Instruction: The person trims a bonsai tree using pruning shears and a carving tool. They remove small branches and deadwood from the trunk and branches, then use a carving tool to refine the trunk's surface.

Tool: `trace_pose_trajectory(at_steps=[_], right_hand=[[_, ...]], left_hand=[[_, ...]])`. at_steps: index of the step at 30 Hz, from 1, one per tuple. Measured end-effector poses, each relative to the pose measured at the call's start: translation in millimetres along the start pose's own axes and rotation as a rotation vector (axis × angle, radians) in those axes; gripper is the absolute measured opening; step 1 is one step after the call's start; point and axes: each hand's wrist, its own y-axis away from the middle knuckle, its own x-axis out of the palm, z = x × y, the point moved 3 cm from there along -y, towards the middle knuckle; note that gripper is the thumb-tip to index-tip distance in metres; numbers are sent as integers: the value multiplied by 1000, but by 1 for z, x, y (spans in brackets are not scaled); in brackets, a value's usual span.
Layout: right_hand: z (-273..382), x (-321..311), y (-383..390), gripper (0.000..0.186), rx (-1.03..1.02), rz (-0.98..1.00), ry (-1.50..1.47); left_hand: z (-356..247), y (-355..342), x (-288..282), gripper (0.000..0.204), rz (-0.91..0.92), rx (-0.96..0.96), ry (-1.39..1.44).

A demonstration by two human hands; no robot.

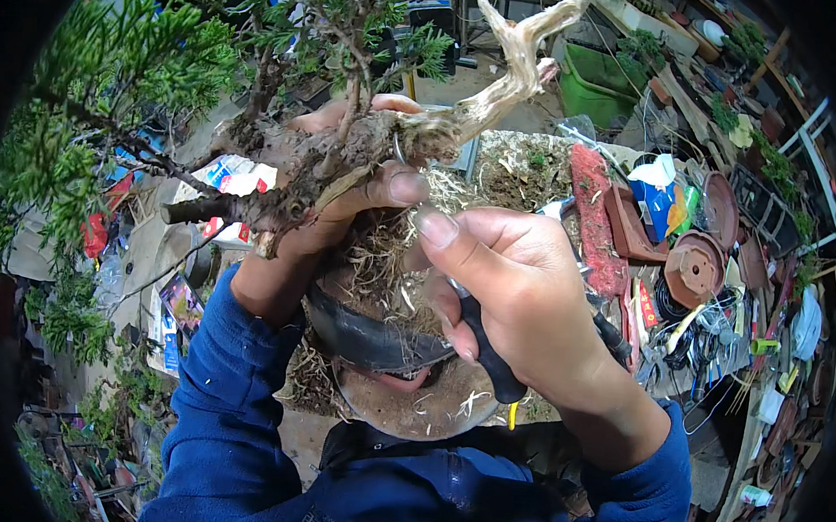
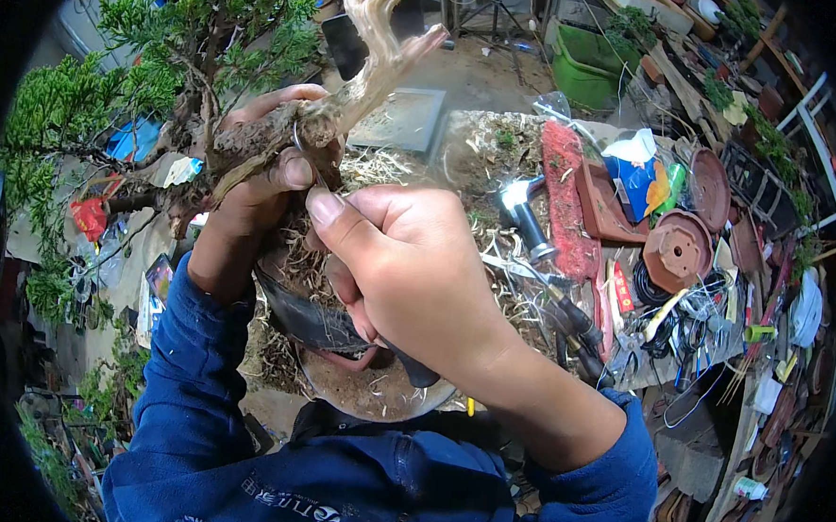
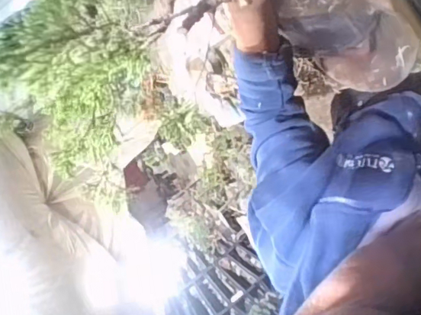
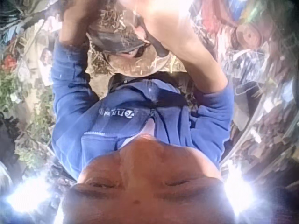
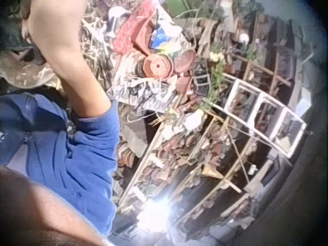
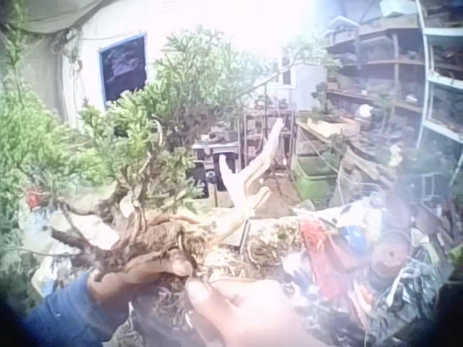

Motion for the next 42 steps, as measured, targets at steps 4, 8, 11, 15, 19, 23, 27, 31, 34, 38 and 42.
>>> trace_pose_trajectory(at_steps=[4, 8, 11, 15, 19, 23, 27, 31, 34, 38, 42], right_hand=[[-7, 18, -2, 32, -490, -275, 286], [-24, 28, 7, 29, -719, -523, 725], [-35, 26, 17, 31, -568, -455, 513], [-36, 10, 25, 35, -211, -173, 86], [-24, -11, 16, 36, -156, 63, 26], [-18, -16, 7, 36, -144, 240, 129], [-14, -14, -2, 35, -138, 285, 118], [-11, -17, -6, 35, -181, 330, 157], [-10, -19, -7, 35, -197, 358, 142], [-11, -19, -7, 35, -234, 368, 123], [-11, -20, -7, 35, -311, 330, 166]], left_hand=[[1, -2, 0, 89, 34, 28, -24], [5, -2, -1, 91, 91, 46, 79], [7, 0, 1, 81, 134, 94, 204], [10, -1, 1, 118, 131, 128, 122], [12, -4, 3, 122, 158, 169, 233], [14, -7, 3, 139, 201, 49, 178], [7, -12, 7, 114, 261, 381, -82], [10, -14, 8, 103, 355, 410, -97], [16, -14, 10, 108, 376, 327, -33], [25, -12, 19, 87, 304, -6, 475], [25, -8, 24, 60, 209, -136, 548]])
